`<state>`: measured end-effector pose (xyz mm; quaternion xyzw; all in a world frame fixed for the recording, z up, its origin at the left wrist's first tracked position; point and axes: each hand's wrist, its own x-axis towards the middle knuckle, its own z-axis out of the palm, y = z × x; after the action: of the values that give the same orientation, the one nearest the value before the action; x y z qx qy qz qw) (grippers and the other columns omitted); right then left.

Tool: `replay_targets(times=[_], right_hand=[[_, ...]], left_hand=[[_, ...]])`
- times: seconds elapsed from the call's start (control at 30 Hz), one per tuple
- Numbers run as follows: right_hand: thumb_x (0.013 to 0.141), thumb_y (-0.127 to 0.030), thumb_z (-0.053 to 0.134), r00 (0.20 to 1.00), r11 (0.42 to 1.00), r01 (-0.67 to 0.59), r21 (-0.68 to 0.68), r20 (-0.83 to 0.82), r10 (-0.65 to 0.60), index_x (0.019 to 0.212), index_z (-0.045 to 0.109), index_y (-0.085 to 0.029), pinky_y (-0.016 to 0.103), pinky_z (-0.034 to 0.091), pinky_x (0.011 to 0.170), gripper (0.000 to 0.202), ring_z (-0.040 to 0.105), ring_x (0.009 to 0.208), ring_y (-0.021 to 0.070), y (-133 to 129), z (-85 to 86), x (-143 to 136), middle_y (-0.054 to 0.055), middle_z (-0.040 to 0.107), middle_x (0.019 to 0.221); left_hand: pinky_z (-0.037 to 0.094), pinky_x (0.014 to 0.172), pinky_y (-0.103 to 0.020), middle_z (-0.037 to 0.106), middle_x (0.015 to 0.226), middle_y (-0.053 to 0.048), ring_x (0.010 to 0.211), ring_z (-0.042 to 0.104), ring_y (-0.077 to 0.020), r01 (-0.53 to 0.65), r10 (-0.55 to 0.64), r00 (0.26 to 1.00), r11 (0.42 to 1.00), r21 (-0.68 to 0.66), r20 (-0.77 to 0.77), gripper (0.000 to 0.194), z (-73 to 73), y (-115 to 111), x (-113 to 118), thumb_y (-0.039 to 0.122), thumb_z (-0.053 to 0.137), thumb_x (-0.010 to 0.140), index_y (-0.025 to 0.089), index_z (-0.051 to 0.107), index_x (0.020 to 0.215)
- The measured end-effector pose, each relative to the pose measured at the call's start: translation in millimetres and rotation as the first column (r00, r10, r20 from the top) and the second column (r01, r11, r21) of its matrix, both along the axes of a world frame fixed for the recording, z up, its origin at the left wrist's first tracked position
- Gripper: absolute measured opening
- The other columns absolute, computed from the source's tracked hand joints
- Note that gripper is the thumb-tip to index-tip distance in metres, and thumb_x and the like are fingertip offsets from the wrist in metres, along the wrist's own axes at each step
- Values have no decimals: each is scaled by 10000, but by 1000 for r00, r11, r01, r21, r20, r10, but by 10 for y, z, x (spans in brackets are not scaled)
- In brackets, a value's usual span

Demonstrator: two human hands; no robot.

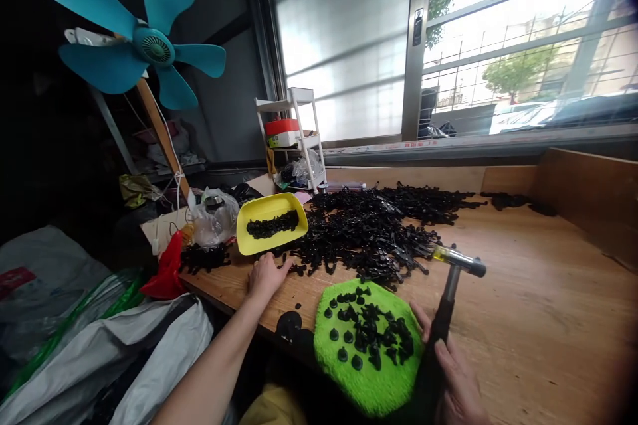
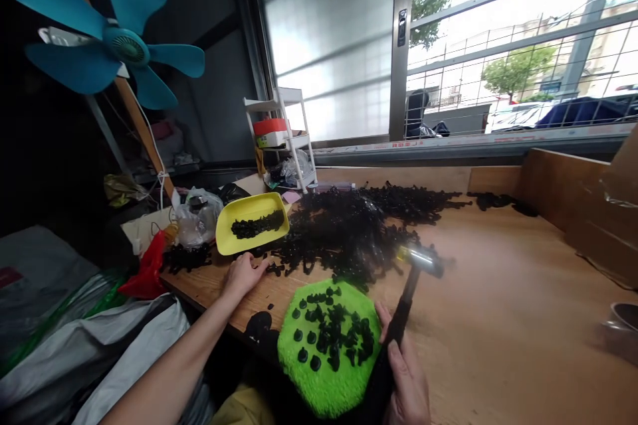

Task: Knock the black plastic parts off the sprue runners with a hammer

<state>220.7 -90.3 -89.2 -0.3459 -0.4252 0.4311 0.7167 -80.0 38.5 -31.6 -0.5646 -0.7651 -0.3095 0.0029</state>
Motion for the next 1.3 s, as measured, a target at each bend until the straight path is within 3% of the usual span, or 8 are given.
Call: replay_targets(times=[0.1,0.23,0.53,0.6,0.8,0.93,1.17,1.3], right_hand=[[896,-354,379,999,999,-31,-14,-7,31,1257,446,-207,428,169,1039,395,282,1226,253,2,-34,28,39,391,1326],[894,-353,414,998,1000,4,-7,60,-4,1245,464,-183,371,155,1048,393,250,1241,235,-20,2,50,28,387,1329],[892,-355,399,999,998,-46,-46,23,47,1244,462,-189,398,192,1031,394,302,1216,254,-2,-30,45,46,410,1313],[887,-362,400,999,997,-48,-59,11,49,1232,473,-195,416,190,1030,391,318,1206,263,-8,-29,47,47,411,1312],[858,-367,439,997,988,-78,-134,11,80,1212,500,-198,359,200,1030,397,295,1220,249,-54,60,65,33,408,1316],[839,-377,461,993,971,-97,-219,41,109,1200,517,-212,384,158,1040,401,293,1220,259,-41,14,131,26,430,1299],[787,-433,509,968,961,-90,-261,204,146,1198,519,-201,406,75,1054,472,232,1242,278,33,-223,360,20,403,1319],[785,-464,509,955,966,-85,-246,255,149,1181,531,-217,444,51,1052,467,223,1241,302,43,-185,376,14,411,1312]], left_hand=[[388,649,-295,619,865,-128,840,566,-286,35,-32,998,997,-61,52,492,-92,174,46,579,640,514,151,593,751],[348,532,-241,609,641,-50,631,560,-189,133,-109,971,986,-102,212,300,-188,171,70,439,653,545,158,572,613],[314,426,-187,599,567,-18,478,497,-100,320,-230,779,946,-55,583,262,-169,-442,-115,350,665,552,123,567,637],[298,418,-169,574,535,9,441,472,-78,374,-259,666,927,-13,699,264,-127,-538,-45,305,687,551,129,540,680],[308,434,-127,591,708,-6,508,528,-46,470,-200,93,873,134,975,304,-47,-669,329,171,669,620,125,528,885],[336,430,-129,599,776,-33,515,544,-48,492,-127,-82,858,151,989,235,-83,-685,538,119,625,636,109,549,858],[344,406,-143,580,703,-8,476,538,-57,492,-77,-109,862,121,991,244,-82,-658,644,102,598,630,119,540,866],[324,375,-140,587,680,-14,474,547,-71,518,-87,-63,849,107,994,239,-94,-645,672,98,605,601,118,531,827]])
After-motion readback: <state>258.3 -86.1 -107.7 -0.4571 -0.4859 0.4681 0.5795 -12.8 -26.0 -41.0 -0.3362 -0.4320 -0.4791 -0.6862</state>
